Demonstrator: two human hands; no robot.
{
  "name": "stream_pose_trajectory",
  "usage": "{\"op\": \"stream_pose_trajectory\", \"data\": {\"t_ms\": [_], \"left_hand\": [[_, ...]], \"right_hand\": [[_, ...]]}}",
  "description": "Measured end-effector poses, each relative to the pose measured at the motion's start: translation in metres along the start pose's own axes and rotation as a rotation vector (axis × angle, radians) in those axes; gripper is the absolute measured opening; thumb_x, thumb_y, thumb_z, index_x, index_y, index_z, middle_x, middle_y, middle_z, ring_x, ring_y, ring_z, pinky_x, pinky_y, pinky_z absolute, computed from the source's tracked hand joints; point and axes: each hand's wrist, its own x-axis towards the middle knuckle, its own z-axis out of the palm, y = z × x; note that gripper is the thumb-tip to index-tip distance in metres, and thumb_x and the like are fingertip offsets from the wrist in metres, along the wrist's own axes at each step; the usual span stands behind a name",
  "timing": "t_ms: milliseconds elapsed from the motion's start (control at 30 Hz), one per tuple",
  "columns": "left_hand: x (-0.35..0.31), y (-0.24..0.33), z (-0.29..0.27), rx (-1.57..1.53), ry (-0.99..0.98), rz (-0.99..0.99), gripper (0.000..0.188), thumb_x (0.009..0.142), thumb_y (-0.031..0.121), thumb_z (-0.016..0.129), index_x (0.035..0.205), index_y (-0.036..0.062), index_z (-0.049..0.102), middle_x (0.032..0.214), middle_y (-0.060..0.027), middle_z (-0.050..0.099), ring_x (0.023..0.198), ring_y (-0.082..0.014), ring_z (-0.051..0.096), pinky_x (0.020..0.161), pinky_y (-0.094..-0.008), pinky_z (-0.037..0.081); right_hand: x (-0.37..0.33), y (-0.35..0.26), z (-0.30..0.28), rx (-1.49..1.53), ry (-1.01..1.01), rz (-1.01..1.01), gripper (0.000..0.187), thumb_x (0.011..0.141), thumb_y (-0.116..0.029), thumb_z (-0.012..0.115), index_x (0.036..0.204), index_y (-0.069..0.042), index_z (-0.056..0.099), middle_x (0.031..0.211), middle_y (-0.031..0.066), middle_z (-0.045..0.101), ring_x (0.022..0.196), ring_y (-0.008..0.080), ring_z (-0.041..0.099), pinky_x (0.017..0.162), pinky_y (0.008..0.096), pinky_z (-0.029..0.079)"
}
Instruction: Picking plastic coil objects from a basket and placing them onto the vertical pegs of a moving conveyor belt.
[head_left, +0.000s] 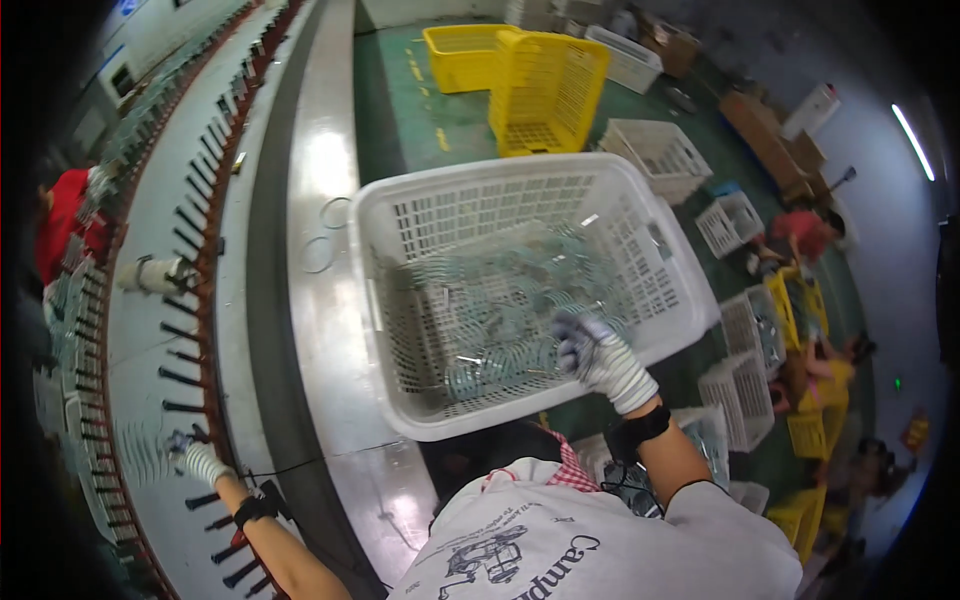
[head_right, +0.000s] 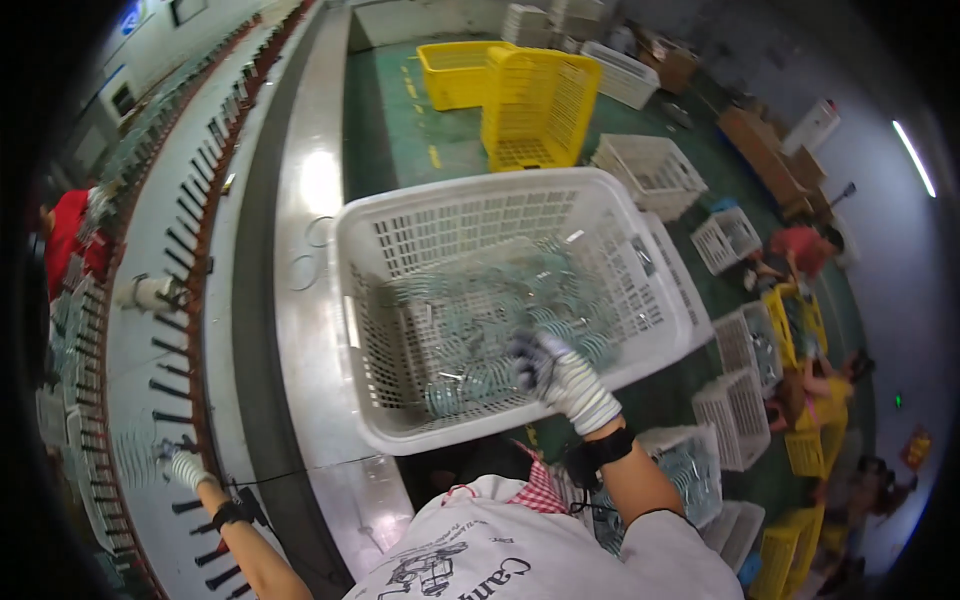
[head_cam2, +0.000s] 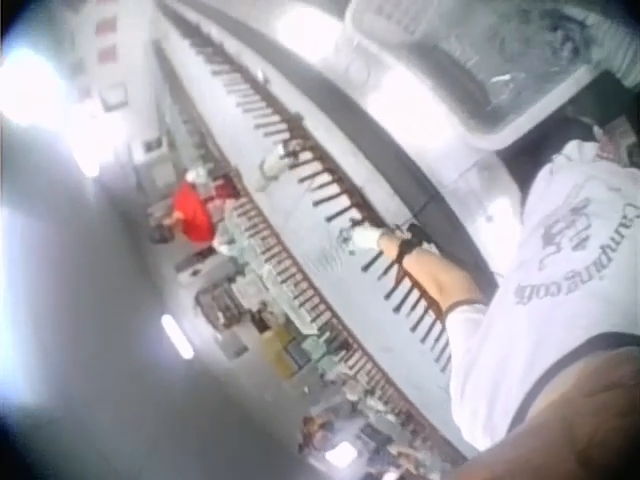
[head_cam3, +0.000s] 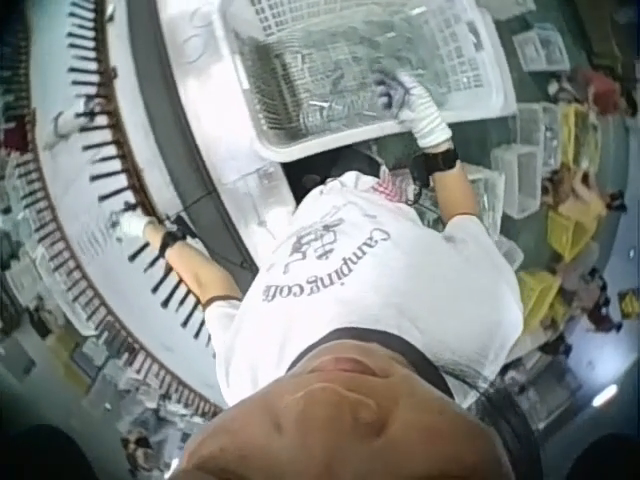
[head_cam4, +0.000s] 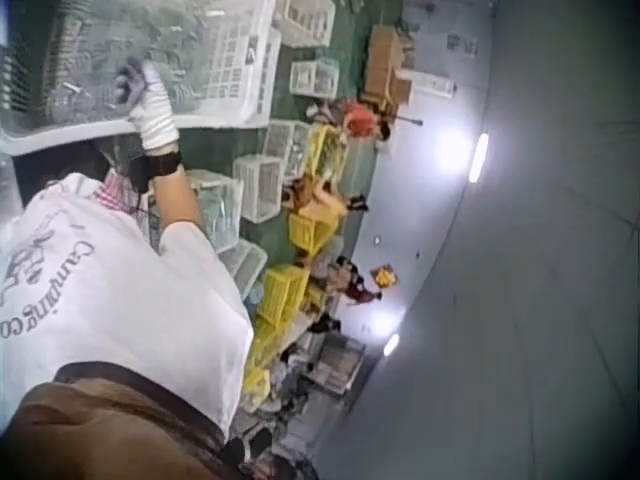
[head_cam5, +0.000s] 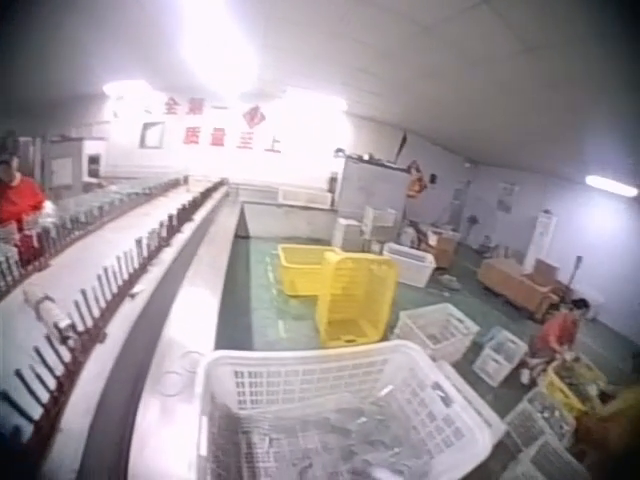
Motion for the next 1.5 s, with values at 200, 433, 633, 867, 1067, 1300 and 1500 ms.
{"op": "stream_pose_trajectory", "data": {"t_ms": [200, 433, 633, 867, 1067, 1300, 1500], "left_hand": [[0.002, -0.019, -0.04, 0.28, 0.095, 0.185, 0.046, 0.088, 0.029, 0.048, 0.122, -0.002, 0.044, 0.109, -0.0236, 0.056, 0.095, -0.0342, 0.057, 0.081, -0.0374, 0.045], [-0.014, 0.008, -0.1, 0.314, 0.011, 0.085, 0.054, 0.088, 0.036, 0.047, 0.124, -0.0035, 0.041, 0.119, -0.021, 0.05, 0.1, -0.0314, 0.055, 0.09, -0.0364, 0.042], [-0.035, -0.03, -0.115, 0.036, -0.064, -0.105, 0.049, 0.09, 0.035, 0.044, 0.119, -0.0043, 0.044, 0.113, -0.0194, 0.053, 0.098, -0.0272, 0.054, 0.088, -0.0343, 0.042], [-0.206, 0.08, -0.095, -0.266, -0.127, -0.344, 0.045, 0.091, 0.033, 0.041, 0.114, -0.0052, 0.048, 0.107, -0.0175, 0.056, 0.096, -0.0222, 0.054, 0.086, -0.0319, 0.041], [-0.339, 0.223, -0.042, -0.413, -0.863, -0.144, 0.046, 0.087, 0.034, 0.05, 0.117, -0.0014, 0.048, 0.113, -0.0136, 0.054, 0.105, -0.0214, 0.051, 0.092, -0.0325, 0.04], [-0.506, 0.283, 0.059, -0.247, -2.089, -0.073, 0.056, 0.082, 0.024, 0.058, 0.126, -0.0035, 0.037, 0.127, -0.0183, 0.044, 0.115, -0.0235, 0.044, 0.096, -0.0315, 0.037], [-0.552, 0.252, 0.105, -0.318, -2.439, 0.075, 0.056, 0.081, 0.034, 0.059, 0.125, 0.0044, 0.042, 0.126, -0.0213, 0.045, 0.116, -0.0276, 0.044, 0.095, -0.0325, 0.038]], "right_hand": [[-0.034, -0.086, -0.072, 0.015, 0.172, -0.317, 0.031, 0.086, -0.031, 0.054, 0.105, -0.007, 0.055, 0.093, 0.0084, 0.063, 0.073, 0.0172, 0.059, 0.06, 0.0274, 0.048], [0.053, -0.148, -0.113, -1.183, 0.433, 0.008, 0.034, 0.084, -0.03, 0.055, 0.106, -0.005, 0.055, 0.092, 0.0138, 0.063, 0.077, 0.0231, 0.061, 0.065, 0.0333, 0.05], [0.166, -0.112, -0.176, -2.558, -0.069, 0.446, 0.031, 0.081, -0.016, 0.049, 0.11, -0.006, 0.056, 0.106, 0.016, 0.06, 0.096, 0.0318, 0.058, 0.083, 0.0406, 0.046], [0.203, -0.083, -0.222, -2.828, -0.267, 0.721, 0.024, 0.082, -0.01, 0.05, 0.102, -0.008, 0.064, 0.106, 0.0116, 0.062, 0.096, 0.0253, 0.06, 0.073, 0.04, 0.049], [0.211, -0.125, -0.238, -2.806, -0.193, 0.39, 0.019, 0.077, -0.008, 0.053, 0.09, -0.007, 0.067, 0.09, 0.014, 0.066, 0.083, 0.0278, 0.064, 0.063, 0.0421, 0.05], [0.156, -0.162, -0.115, -1.869, -0.161, 0.243, 0.025, 0.079, -0.014, 0.057, 0.099, 0.0, 0.06, 0.08, 0.0134, 0.065, 0.072, 0.0266, 0.063, 0.063, 0.0352, 0.051], [0.159, -0.155, -0.059, -1.127, -0.122, 0.517, 0.031, 0.084, -0.024, 0.056, 0.101, 0.002, 0.059, 0.078, 0.0061, 0.063, 0.059, 0.0079, 0.055, 0.053, 0.0216, 0.047]]}}
